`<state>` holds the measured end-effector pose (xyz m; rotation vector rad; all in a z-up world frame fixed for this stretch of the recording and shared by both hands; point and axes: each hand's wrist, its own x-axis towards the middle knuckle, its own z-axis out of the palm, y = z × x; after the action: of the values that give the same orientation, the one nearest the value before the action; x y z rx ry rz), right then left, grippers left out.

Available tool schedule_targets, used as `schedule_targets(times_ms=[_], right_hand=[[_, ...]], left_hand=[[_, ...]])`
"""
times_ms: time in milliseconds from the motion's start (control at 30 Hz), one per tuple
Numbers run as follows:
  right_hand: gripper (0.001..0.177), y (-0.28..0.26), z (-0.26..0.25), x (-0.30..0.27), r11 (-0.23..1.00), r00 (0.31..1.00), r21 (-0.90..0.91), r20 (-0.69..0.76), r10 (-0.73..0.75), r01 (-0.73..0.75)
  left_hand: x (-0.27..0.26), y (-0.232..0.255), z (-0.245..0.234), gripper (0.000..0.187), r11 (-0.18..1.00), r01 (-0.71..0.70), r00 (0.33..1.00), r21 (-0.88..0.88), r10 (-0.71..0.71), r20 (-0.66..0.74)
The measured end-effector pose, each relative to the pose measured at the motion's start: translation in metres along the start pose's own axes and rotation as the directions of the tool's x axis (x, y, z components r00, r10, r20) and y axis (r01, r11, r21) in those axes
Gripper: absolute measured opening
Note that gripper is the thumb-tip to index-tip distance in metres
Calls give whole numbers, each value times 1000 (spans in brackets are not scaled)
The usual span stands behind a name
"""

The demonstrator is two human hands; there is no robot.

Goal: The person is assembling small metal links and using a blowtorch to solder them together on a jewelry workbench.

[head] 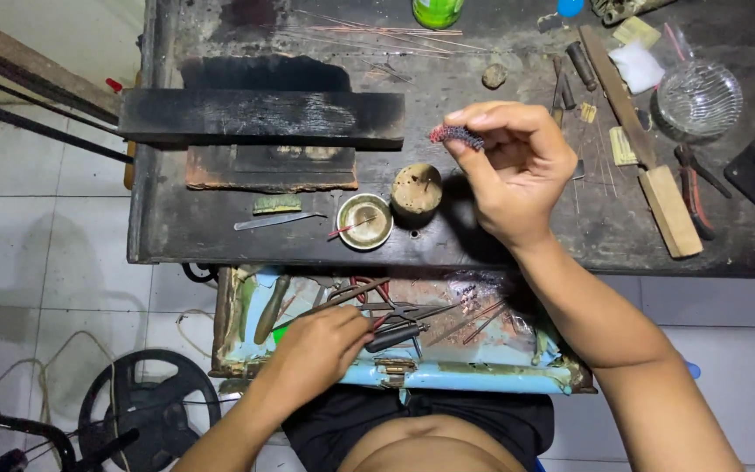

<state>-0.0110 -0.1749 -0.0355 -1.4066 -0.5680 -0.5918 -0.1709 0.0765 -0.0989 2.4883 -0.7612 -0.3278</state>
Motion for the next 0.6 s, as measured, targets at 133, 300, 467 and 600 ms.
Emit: schedule_targets(times_ms=[133,300,467,600], right_hand=[[22,1,1,0,1000,1000,9,2,-3,3],[22,-1,2,1,1000,1000,28,6,7,-7],[20,3,1,2,1000,1000,4,12,14,-14],[21,4,2,1,1000,1000,19,18,17,-17]], left_hand=[[20,5,26,3,997,-27,995,71,20,95],[40,23,28,14,989,-14,980,148,-16,198],[50,46,37,8,994,-26,986,109,8,166],[57,53,29,20,994,-20,983,108,0,184]])
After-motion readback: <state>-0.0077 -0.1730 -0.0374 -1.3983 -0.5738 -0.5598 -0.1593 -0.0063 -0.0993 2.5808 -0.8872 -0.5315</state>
